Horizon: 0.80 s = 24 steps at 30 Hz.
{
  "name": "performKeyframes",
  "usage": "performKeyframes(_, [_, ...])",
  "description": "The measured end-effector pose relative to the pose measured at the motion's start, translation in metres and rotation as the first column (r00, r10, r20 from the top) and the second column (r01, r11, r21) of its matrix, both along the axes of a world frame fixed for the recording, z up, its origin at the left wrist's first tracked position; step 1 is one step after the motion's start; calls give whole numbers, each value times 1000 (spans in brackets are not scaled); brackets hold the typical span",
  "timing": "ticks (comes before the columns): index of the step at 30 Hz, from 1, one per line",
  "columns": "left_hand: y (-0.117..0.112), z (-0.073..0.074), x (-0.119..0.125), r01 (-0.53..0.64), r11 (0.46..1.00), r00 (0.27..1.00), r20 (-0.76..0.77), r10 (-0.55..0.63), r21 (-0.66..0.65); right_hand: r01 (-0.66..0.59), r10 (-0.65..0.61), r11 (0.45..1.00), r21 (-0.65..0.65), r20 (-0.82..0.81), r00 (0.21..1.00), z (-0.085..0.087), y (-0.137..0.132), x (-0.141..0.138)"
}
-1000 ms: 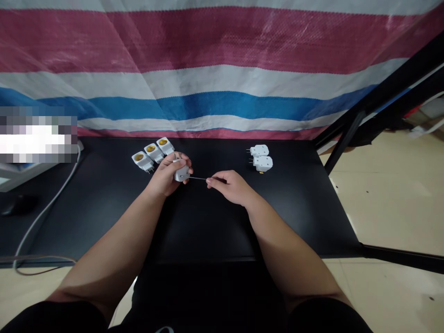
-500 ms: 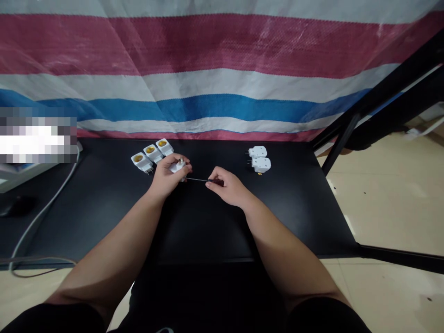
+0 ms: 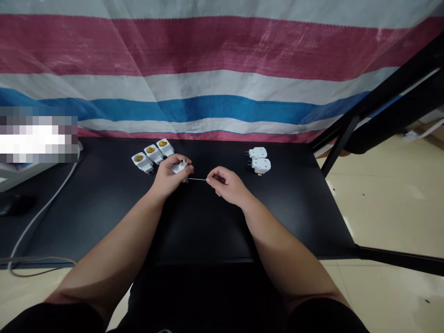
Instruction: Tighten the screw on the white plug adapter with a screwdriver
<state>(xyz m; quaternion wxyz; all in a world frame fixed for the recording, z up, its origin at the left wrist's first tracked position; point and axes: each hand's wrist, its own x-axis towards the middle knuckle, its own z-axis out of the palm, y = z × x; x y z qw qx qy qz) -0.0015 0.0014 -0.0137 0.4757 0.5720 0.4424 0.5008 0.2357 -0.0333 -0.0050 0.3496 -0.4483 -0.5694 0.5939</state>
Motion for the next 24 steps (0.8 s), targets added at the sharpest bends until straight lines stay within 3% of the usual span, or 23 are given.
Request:
performKeyframes(3, [0, -1, 0, -3, 1000, 1000, 11, 3, -5, -2, 7, 992, -123, 37, 999, -1, -3, -2])
performKeyframes(6, [0, -2, 1, -8, 1000, 998, 66, 9, -20, 3, -10, 997, 78, 96, 995, 1, -4, -1])
performKeyframes(9, [0, -1, 2, -22, 998, 989, 144, 29, -56, 17, -62, 957, 291, 146, 987, 5, -5, 1])
performKeyframes(14, [2, 2, 6, -27, 984, 967, 245, 71, -176, -11, -91, 914, 406, 231, 969, 9, -8, 4])
performKeyframes(17, [2, 2, 7, -27, 978, 962, 261, 82, -206, -32, -90, 901, 433, 258, 962, 10, -9, 7])
performKeyframes(21, [2, 1, 7, -29, 981, 964, 255, 78, -192, 46, -141, 924, 379, 226, 964, 11, -8, 4])
performKeyframes(24, [2, 0, 7, -26, 985, 969, 237, 66, -168, 61, -173, 933, 356, 292, 941, 14, -8, 1])
